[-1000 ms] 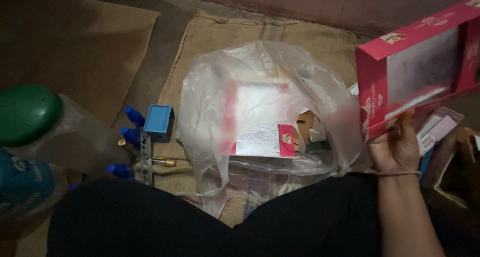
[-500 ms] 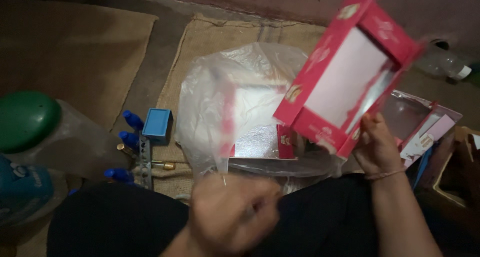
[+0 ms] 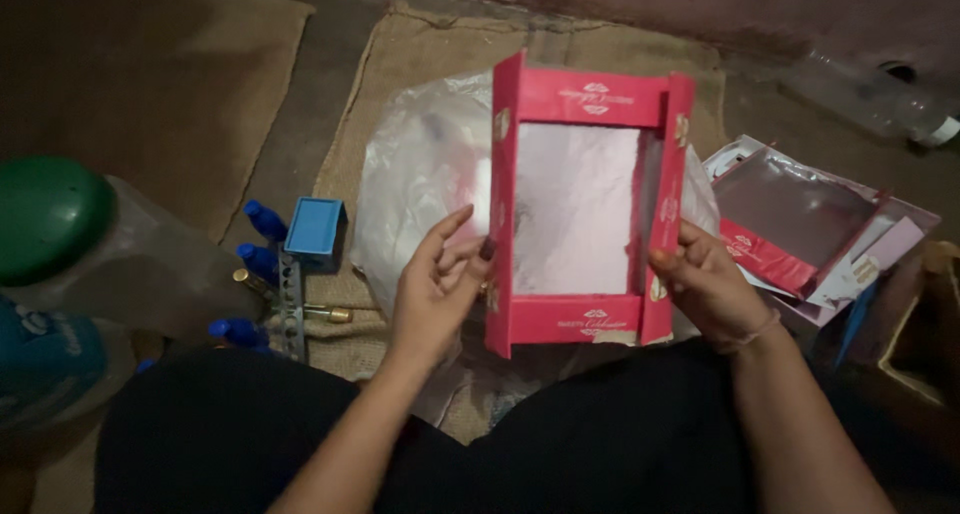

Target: The person assembles red cardboard frames by folding and tucking flaps, then places them aside. They then open a white cardboard box and remove small white paper pieces from inside.

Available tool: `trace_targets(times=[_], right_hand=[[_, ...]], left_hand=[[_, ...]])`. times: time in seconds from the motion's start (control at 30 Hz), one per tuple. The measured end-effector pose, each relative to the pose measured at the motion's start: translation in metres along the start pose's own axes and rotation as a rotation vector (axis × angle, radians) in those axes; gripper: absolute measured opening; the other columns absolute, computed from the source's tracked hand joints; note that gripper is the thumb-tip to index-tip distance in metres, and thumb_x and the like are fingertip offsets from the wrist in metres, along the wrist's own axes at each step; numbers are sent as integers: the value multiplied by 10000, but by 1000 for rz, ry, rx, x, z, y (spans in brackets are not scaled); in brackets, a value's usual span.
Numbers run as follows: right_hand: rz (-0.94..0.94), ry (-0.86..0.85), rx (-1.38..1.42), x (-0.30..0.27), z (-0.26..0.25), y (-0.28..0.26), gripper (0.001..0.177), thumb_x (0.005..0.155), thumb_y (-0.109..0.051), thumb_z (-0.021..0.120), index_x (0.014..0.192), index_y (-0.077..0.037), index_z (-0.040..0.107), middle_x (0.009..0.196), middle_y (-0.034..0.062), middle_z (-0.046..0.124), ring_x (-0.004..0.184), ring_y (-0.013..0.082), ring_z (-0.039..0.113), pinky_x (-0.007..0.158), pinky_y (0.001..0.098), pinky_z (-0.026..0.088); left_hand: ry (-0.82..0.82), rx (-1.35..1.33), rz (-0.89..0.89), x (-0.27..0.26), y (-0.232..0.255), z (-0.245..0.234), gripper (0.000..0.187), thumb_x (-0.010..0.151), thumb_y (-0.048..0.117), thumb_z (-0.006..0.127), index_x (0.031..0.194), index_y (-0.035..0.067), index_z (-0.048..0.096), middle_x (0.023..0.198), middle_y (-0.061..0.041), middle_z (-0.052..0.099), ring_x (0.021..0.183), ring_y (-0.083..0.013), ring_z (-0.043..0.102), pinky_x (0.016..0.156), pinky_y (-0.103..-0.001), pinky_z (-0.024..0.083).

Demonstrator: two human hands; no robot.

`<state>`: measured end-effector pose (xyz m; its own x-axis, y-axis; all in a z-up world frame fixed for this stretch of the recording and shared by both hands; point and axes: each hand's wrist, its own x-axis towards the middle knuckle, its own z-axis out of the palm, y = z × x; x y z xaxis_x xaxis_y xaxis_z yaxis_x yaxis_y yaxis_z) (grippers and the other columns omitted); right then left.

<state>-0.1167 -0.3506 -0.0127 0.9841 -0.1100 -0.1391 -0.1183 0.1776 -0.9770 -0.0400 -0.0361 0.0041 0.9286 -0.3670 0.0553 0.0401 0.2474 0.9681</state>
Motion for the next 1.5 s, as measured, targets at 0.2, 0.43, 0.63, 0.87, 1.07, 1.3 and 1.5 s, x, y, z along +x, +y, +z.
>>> trace_targets(times=[0.2,0.43,0.63,0.87,1.07,1.3,1.5], right_hand=[[74,-34,-39,0,7,1,355,914,-237,711,1227,-77,657,922,-49,703,714,27,556,654,208,462],[54,-75,63,3,2,12,581,929,-244,745,1442,-34,570,935,-41,688,711,20,523,685,201,424],[72,-83,104,-1,14,3,821,843,-327,718,1553,-64,400,1079,56,719,1066,207,696,1017,437,508],[107,55,-18,1,14,6,750,869,-285,678,1523,-24,420,1228,162,631,1197,290,673,992,448,559],[45,234,285,5,-17,23,493,1004,-268,551,1375,57,548,1211,196,675,1044,269,680,903,384,572],[72,345,356,5,-34,23,401,1025,-287,541,1277,12,632,1180,119,708,1016,229,690,917,366,550],[30,326,379,2,-31,19,383,1031,-278,596,1271,19,626,1170,116,698,1017,228,684,914,382,546]], left_hand=[[-24,-93,19,-6,-15,-1,579,946,83,720,1470,-37,506,1124,-176,742,1011,-166,728,896,-280,599],[60,5,-16,-4,-20,-6,640,878,53,735,1463,-41,492,1126,-150,714,915,-176,723,784,-276,596],[107,-86,-31,1,-24,-7,607,894,37,711,1455,-59,498,1196,-173,716,995,-182,733,847,-273,594],[95,-130,-49,2,-24,-6,543,919,16,640,1438,-49,494,1228,-153,724,1013,-146,738,863,-247,587],[157,5,-22,-2,-30,-13,406,1042,199,470,1260,-84,663,1065,-98,741,937,-115,672,844,-239,534],[213,-208,-41,3,-47,-18,419,1038,221,467,1230,-99,658,1077,-94,708,983,-154,629,905,-269,496],[326,15,-67,3,-58,-22,451,1019,269,481,1272,-68,642,1323,-119,602,1181,-174,590,1021,-280,442]])
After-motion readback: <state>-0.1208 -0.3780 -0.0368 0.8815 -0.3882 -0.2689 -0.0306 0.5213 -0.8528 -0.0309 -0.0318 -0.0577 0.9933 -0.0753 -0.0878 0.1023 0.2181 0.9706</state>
